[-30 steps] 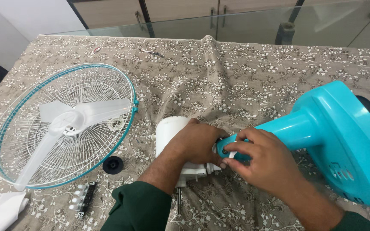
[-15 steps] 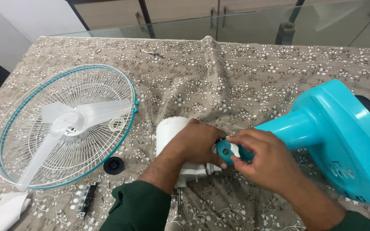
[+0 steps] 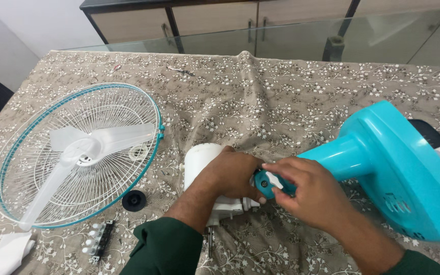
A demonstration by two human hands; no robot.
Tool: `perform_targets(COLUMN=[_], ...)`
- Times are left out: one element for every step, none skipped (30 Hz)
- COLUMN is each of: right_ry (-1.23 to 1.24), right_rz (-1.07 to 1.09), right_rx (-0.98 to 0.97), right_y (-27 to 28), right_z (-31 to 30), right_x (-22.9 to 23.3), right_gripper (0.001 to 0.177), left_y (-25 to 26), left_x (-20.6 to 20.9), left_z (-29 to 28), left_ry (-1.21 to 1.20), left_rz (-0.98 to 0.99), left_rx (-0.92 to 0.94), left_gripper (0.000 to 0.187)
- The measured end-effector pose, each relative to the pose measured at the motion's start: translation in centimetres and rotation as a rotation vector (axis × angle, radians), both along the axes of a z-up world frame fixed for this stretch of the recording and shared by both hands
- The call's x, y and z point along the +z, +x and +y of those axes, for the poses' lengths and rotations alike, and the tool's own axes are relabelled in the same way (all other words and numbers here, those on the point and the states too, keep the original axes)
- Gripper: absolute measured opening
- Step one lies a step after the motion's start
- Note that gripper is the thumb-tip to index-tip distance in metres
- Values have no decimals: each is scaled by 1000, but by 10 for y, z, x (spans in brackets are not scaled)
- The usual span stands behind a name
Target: The person uses a screwdriver to tighten screws on the motor housing of a disassembled electric fan. The fan cage and blades remain separate on the table while the person adjusts the motor assembly.
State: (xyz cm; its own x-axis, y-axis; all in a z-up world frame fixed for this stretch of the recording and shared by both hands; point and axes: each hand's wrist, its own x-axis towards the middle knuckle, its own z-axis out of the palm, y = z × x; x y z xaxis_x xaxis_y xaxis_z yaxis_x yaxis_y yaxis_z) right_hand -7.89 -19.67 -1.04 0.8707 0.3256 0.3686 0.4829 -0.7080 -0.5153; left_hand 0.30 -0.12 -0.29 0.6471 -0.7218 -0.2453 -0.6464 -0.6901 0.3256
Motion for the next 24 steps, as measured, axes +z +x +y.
perform_targets(right_ry=[-13,-25,-38,-45,-52,-58,-68,-77,-87,-76,-64,-53,-25,6,37,44,52,58,57,57,56,100,144,184], right_rz=[21,41,62,39,17,-4,-8,-10,-11,-24,-37,-47,-59,-71,-82,-61,-39,-17,114,240,366,333,300,266], right_rx=[-12,-21,-31,-12,7,26,31,36,41,15,-10,-33,-50,-67,-84,-98,-112,-125,-188,-250,-315,-308,-302,-299], right_y=[-1,-4,-5,-6,-8,-10,-13,-16,-20,-24,-28,-33,-36,-39,-40,-42,-43,-44,-46,-49,-51,-55,-58,-60], right_z=[0,-1,-1,-2,-3,-4,-7,-9,-10,-12,-14,-16,-18,-20,-22,-24,-27,-29,-30,-30,-30,-29,-28,-31], right_x=[1,2,3,3,4,4,4,3,1,-1,-4,-6,-10,-13,-17,-21,-25,-29,-34,-39,-43,-48,-52,-55], right_gripper=[59,64,69,69,68,68,66,64,61,58,56,53,51,49,47,45,43,41,38,35,33,31,30,28], left_y=[0,-1,-2,-2,-2,-1,-1,0,0,2,5,5,6,6,6,5,4,3,-2,-7,-12,-19,-30,-41], left_x=[0,-1,-2,-2,-3,-3,-4,-5,-7,-7,-7,-7,-7,-6,-5,-4,-2,0,1,3,4,4,2,-2], left_z=[0,0,-1,-1,-2,-2,-2,-2,-1,0,3,6,8,11,14,15,17,18,23,29,36,45,56,63], left_ry=[-10,-19,-29,6,41,77,42,7,-27,-140,-252,-366,-485,-602,-719,-788,-857,-927,-925,-922,-920,-947,-974,-1004], left_rz=[-6,-12,-18,-26,-33,-39,-43,-45,-48,-22,3,31,74,117,161,150,139,128,80,29,-23,-52,-81,-109], left_rx=[0,1,3,-3,-9,-14,-5,4,12,26,40,55,67,77,87,118,150,183,235,286,338,380,423,465], left_gripper=[62,64,67,66,66,65,72,79,86,91,96,102,98,94,90,81,73,65,61,57,52,48,43,39])
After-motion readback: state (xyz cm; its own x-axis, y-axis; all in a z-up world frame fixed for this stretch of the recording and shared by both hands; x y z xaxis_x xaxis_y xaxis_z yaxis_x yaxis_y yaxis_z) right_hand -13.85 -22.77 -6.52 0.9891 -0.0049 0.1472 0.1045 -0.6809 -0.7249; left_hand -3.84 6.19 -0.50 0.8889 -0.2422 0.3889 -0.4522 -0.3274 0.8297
